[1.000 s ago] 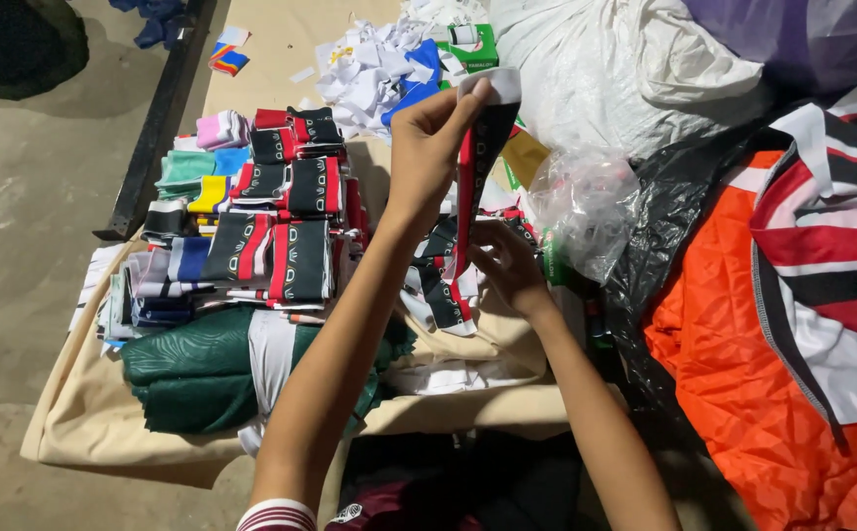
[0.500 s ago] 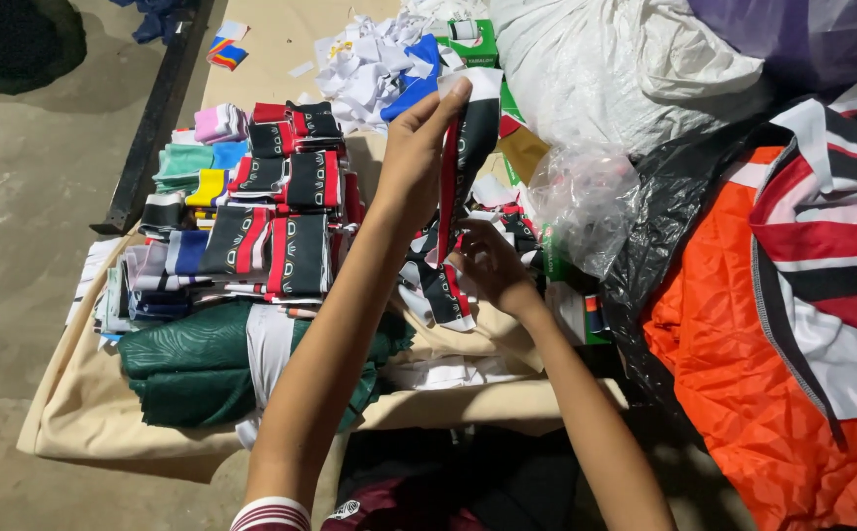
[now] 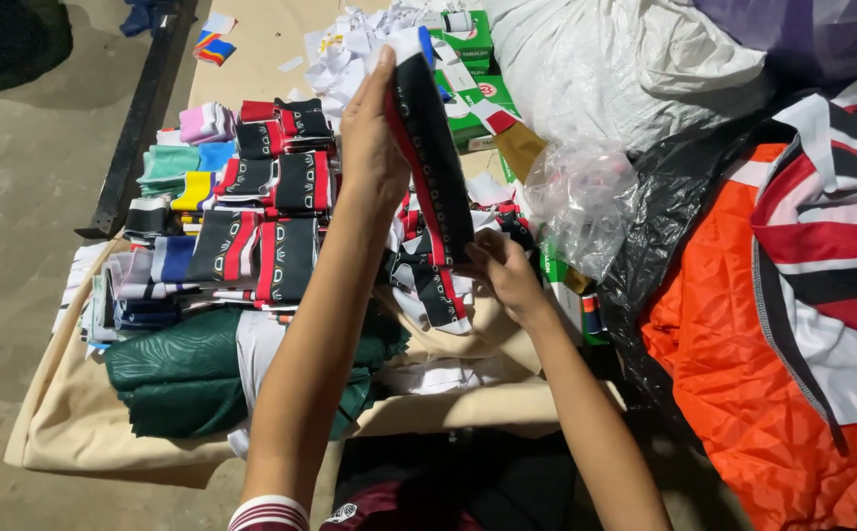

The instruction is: Organizing and stacking fabric labels or trim pieces on a work surface in a factory setting.

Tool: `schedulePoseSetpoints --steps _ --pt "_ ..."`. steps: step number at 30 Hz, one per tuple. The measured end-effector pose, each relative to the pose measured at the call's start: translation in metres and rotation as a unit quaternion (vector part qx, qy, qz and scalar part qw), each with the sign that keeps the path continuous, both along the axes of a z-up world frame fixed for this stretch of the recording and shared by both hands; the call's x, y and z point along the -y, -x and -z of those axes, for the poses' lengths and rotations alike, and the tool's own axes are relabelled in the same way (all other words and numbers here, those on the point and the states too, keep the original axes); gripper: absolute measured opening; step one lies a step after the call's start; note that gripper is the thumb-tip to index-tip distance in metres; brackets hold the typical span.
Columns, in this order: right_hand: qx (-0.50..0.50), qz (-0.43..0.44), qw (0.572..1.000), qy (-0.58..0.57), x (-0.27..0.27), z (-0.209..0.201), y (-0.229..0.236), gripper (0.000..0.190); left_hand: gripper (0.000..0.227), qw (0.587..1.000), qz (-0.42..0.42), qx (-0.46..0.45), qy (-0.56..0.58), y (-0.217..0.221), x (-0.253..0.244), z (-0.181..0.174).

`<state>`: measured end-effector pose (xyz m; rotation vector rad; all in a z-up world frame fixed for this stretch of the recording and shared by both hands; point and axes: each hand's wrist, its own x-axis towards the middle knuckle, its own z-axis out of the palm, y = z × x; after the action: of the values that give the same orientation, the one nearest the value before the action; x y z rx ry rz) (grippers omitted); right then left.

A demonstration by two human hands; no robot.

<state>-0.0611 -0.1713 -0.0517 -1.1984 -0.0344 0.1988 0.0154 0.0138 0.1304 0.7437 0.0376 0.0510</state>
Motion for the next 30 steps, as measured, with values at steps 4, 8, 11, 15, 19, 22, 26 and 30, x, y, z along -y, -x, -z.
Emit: schedulePoseSetpoints --steps 4,8,11,15,19,22,26,30 --pt "0.025 0.061 0.998 -0.016 0.0 0.011 -0.007 0.016 0.036 0.996 -0.086 -0.024 0.0 -0.019 -0.013 0.012" --pt "0.012 0.101 0.993 -0.062 0.002 -0.005 -0.004 0.045 0.033 0.986 -0.146 -0.081 0.014 -0.032 -0.021 0.027" --pt "-0.039 0.083 0.994 -0.061 0.009 -0.009 -0.005 0.043 0.027 0.98 -0.167 -0.098 0.053 -0.036 -0.026 0.032" --pt "-0.059 0.05 0.996 -0.048 0.014 -0.019 0.011 0.037 0.02 0.976 -0.17 -0.098 0.093 -0.038 -0.031 0.044" --pt "-0.064 0.074 0.995 -0.024 0.018 -0.029 0.041 0.02 0.017 0.97 -0.172 -0.127 0.114 -0.045 -0.032 0.057" --pt "-0.019 0.101 0.994 0.019 0.014 -0.04 0.064 0.027 0.019 0.971 -0.155 -0.144 0.107 -0.05 -0.025 0.073" --pt "-0.001 0.145 0.989 -0.002 0.011 -0.046 0.084 0.03 0.057 0.977 -0.129 -0.157 0.071 -0.057 -0.007 0.1" --pt "0.041 0.19 0.981 -0.021 0.0 -0.062 0.099 0.028 0.039 0.981 -0.142 -0.134 0.005 -0.063 0.013 0.139"
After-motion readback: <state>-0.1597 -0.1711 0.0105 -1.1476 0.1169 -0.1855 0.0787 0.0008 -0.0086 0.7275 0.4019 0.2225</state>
